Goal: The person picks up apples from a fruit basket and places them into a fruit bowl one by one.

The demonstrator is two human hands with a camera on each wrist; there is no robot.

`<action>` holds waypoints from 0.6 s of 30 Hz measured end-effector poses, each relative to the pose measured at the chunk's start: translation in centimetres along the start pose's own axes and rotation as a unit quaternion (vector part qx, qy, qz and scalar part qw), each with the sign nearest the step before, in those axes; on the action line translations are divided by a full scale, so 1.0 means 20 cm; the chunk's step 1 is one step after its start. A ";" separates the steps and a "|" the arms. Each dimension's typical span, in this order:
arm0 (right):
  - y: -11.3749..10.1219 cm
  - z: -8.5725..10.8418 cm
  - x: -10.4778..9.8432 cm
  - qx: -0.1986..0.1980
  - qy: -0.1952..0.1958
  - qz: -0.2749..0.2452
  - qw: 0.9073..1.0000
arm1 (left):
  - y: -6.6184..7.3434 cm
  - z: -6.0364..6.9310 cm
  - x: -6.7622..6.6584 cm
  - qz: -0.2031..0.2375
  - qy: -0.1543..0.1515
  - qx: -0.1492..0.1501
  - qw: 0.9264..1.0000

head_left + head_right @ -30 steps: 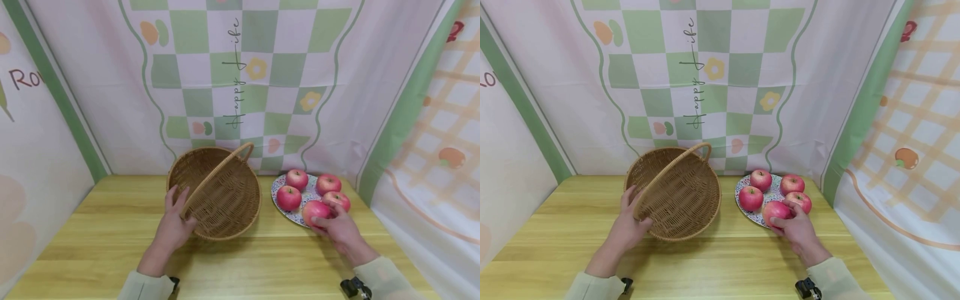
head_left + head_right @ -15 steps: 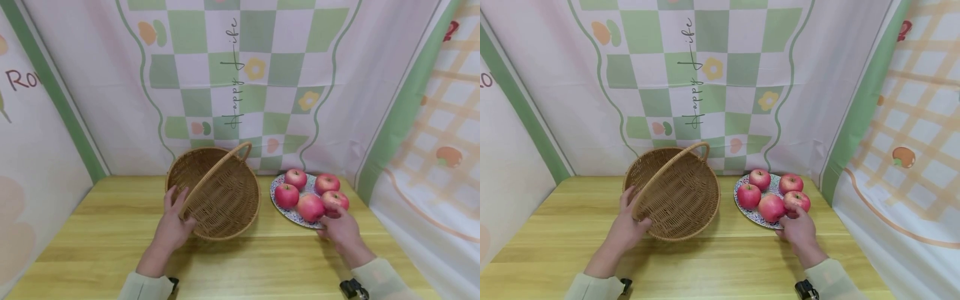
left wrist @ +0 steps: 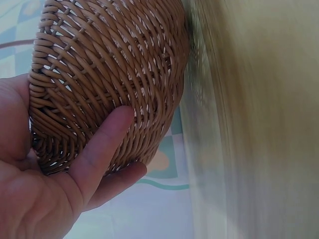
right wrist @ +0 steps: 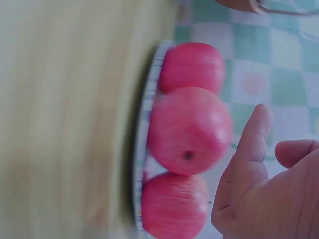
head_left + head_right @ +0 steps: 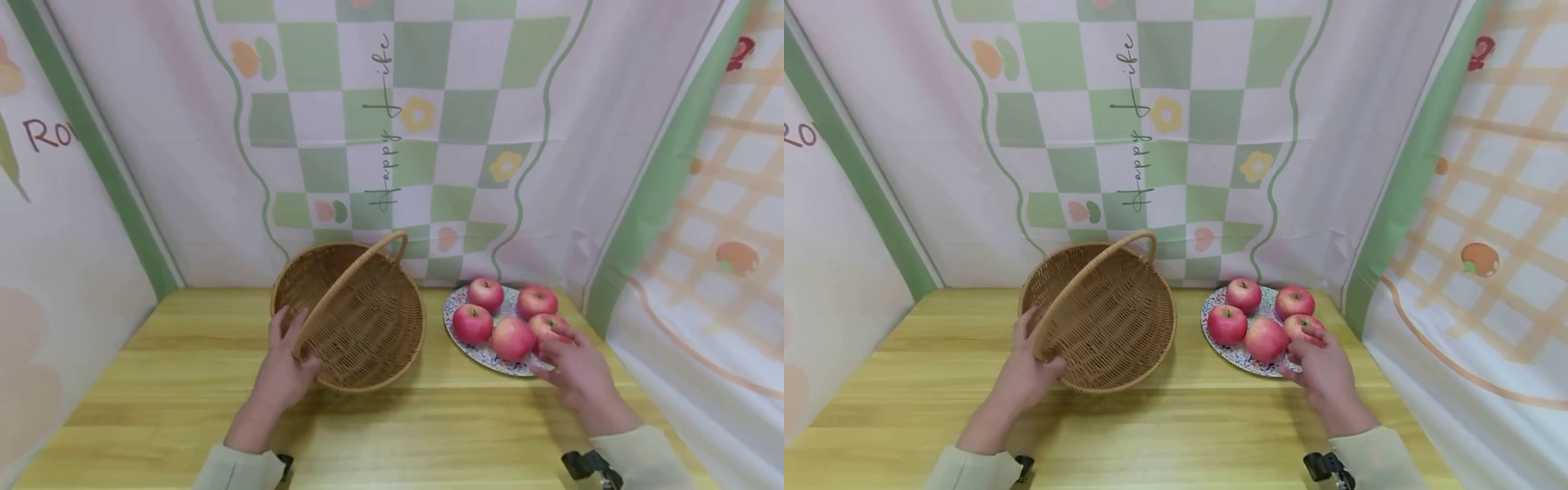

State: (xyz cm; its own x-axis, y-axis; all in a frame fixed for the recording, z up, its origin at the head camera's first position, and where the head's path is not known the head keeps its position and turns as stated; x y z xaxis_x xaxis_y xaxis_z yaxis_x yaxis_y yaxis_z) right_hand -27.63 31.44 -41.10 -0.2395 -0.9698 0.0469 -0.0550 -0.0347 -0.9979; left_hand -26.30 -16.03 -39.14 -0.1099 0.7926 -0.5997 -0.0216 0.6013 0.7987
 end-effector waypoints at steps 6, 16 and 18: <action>-0.08 0.01 0.00 0.014 -0.021 -0.096 0.995 | -0.03 -0.01 0.01 0.006 -0.002 -0.017 1.000; -0.14 -0.01 0.04 0.039 -0.042 -0.215 0.975 | -0.08 -0.02 -0.04 0.022 -0.002 -0.080 0.997; -0.17 -0.02 0.05 0.046 -0.043 -0.261 0.963 | -0.08 -0.03 -0.07 0.025 0.001 -0.093 0.995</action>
State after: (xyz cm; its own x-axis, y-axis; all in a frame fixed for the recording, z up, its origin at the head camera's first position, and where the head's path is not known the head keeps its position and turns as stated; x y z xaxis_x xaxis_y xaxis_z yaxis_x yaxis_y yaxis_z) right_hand -27.98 30.73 -37.71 -0.1219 -0.8307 0.5432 -0.0599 -0.5402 -0.8394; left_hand -26.68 -18.18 -39.63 -0.1171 0.8211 -0.5586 -0.1989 0.5317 0.8232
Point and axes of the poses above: each hand's wrist, its own z-axis away from the middle knuckle, its own x-axis out of the palm, y = z × x, the point moved 9 cm from there along -z, towards the middle knuckle, and after that the axes turned 13 degrees about -x, right-handed, at the moved point
